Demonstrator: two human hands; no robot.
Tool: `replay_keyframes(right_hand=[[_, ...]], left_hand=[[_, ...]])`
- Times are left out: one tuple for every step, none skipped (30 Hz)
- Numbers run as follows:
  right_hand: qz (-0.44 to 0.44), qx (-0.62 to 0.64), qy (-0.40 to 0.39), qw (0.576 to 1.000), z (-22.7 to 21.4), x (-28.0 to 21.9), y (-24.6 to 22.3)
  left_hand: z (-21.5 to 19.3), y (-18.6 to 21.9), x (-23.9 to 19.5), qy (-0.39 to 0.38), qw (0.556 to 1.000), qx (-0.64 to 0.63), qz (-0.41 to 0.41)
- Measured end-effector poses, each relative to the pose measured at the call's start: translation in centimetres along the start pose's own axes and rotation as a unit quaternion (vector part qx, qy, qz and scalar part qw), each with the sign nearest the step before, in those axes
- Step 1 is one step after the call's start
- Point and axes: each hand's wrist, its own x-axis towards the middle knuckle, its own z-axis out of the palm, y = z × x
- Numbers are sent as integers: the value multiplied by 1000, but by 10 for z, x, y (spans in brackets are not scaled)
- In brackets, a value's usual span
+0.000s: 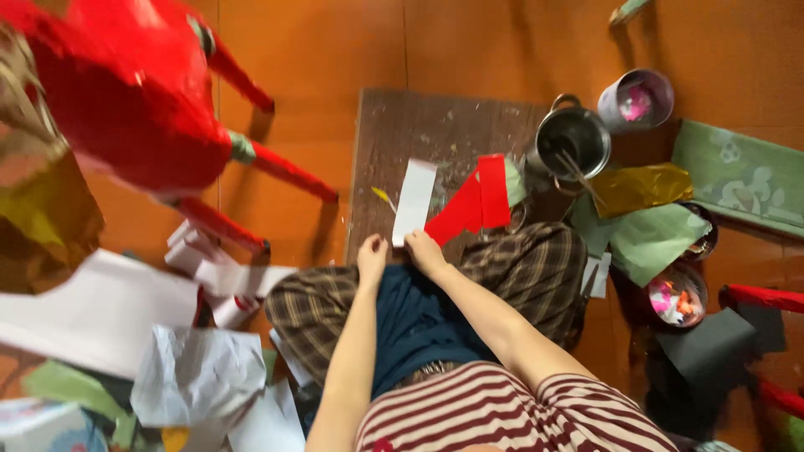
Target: The recorder is applying paper strips and glue to a bamboo frame to decorate a traditional effigy.
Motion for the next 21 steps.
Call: replay_keyframes(right_hand=[[-13,30,-16,999,3,3,7],[-15,24,-1,1000,-4,3,1],[-46,62,-10,997,-10,4,-6],[-77,95,-26,992,-19,-1,-8],[-80,84,-19,993,-33,5,-9],[-80,91,-49,991,-44,2,-13],[-79,99,-80,989,-54,-1,-16],[-78,99,-80,989,-75,5,0],[-18,58,-32,998,-95,10,18],[44,19,13,999,-112,12,33],[45,22,9,999,-143,19,54],[83,-147,71,983,-174,21,75],[116,-312,128,934,-205,23,96],[116,-313,125,934,-219,18,120],[171,-365,165,900,-233,14,144],[225,-412,201,860,-245,7,167],[226,-411,197,861,-248,4,180],[248,-391,181,868,-251,2,193],[270,-371,164,873,-254,1,206],[272,-369,157,875,-256,-5,205],[257,-378,152,876,-259,-11,204]], left_hand=[[3,1,3,3,999,31,14],[4,11,4,0,999,27,29],[4,19,5,-49,987,-84,-126],[11,27,0,-101,935,-195,-279],[17,25,9,-107,935,-202,-270],[19,19,9,-103,952,-194,-212],[22,12,9,-99,966,-185,-152],[18,11,9,-99,966,-184,-154],[15,10,9,-57,971,-169,-159],[9,7,5,-13,974,-152,-167],[8,6,8,-11,974,-150,-171],[9,3,5,-21,957,-204,-204],[9,1,2,-30,936,-258,-236],[13,0,4,-29,936,-259,-239],[16,0,5,-42,960,-188,-205],[16,-2,3,-55,977,-114,-172],[17,-2,3,-54,977,-111,-176],[16,-3,6,-61,976,-117,-175],[16,-4,9,-69,975,-123,-173],[16,-7,5,-69,974,-120,-180],[15,-10,2,-79,972,-135,-175]])
